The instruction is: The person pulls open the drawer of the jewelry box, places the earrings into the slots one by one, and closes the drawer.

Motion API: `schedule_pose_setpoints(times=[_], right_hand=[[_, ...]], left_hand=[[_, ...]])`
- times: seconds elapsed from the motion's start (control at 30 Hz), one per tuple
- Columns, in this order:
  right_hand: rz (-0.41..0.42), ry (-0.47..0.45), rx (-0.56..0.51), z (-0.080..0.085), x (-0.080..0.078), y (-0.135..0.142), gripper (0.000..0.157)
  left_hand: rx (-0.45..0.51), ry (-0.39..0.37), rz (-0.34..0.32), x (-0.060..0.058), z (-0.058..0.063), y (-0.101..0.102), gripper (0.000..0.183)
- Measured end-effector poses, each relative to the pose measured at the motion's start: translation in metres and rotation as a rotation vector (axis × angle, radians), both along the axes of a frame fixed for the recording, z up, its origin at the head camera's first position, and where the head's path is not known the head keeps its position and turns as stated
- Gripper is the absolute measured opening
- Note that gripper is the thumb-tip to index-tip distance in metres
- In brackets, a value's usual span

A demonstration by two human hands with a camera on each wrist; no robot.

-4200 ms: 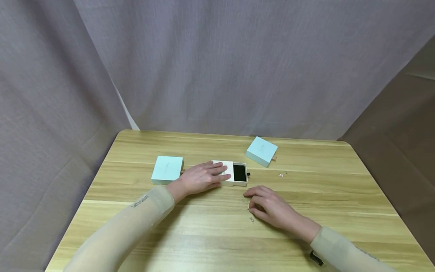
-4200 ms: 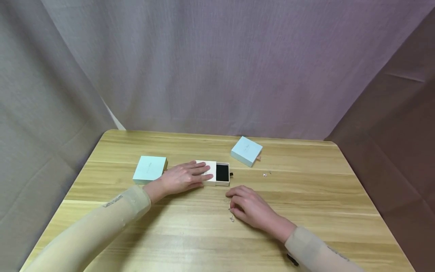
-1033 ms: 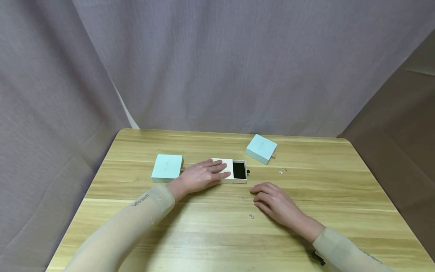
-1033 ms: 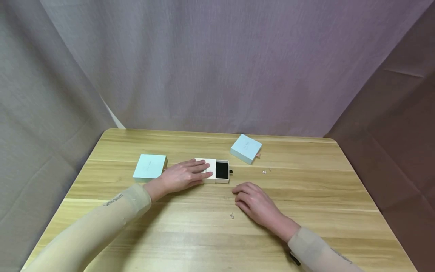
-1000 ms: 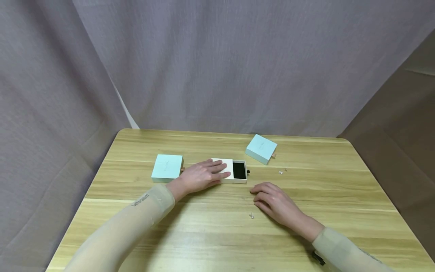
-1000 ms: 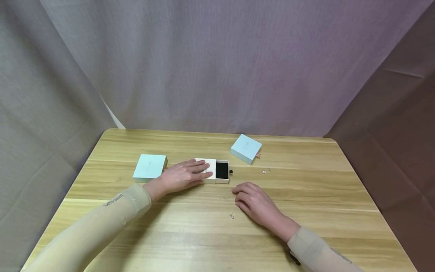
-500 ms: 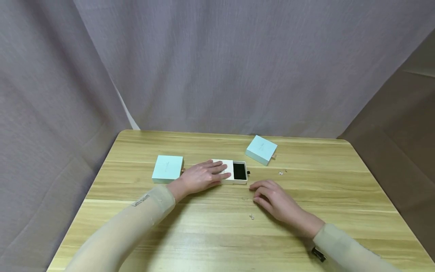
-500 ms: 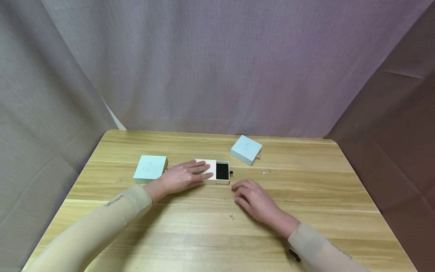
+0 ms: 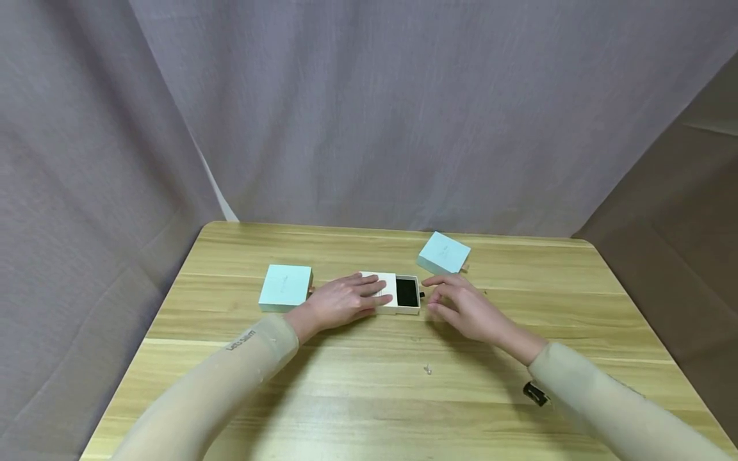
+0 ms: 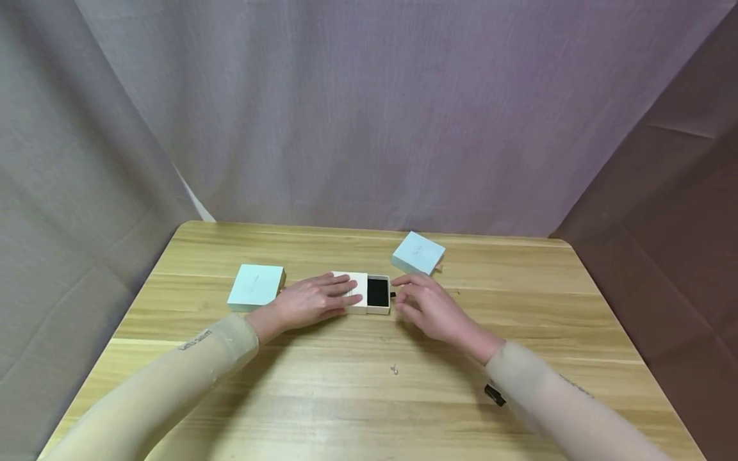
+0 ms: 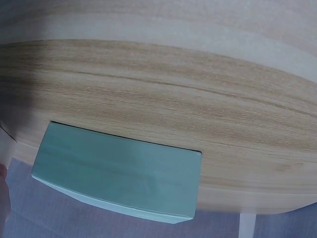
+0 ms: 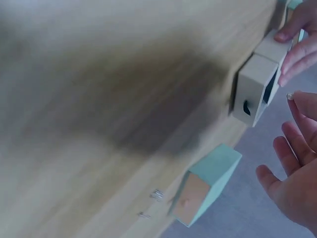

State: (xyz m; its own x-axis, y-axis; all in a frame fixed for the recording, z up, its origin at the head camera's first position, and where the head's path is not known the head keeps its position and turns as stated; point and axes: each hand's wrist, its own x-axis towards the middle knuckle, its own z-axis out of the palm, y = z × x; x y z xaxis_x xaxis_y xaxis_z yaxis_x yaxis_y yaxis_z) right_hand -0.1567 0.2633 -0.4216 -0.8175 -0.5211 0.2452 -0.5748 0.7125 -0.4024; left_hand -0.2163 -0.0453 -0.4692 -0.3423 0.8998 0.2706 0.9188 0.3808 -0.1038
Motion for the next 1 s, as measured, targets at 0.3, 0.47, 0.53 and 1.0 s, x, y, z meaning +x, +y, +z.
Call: schedule_pose_setpoints(times=[0.3,0.47,0.53,1.0], right_hand=[[0.017,-0.085,0.028,0.016,-0.027,-0.009,0.016],[0.057,-0.105,0.078,0.017,-0.042,-0.014,0.018],[0.077,-0.110,0.101,0.017,-0.050,-0.016,0.018],[0.130,-0.172,0.302,0.017,-0.079,-0.031,0.021]], left_hand=[[-0.005,0.015,0.000,-0.001,-0.001,-0.001,0.045],[0.010,0.035,-0.010,-0.001,-0.002,-0.001,0.044],[0.012,0.042,-0.012,-0.001,-0.002,-0.001,0.044],[-0.014,0.039,0.007,0.001,0.000,0.003,0.045]])
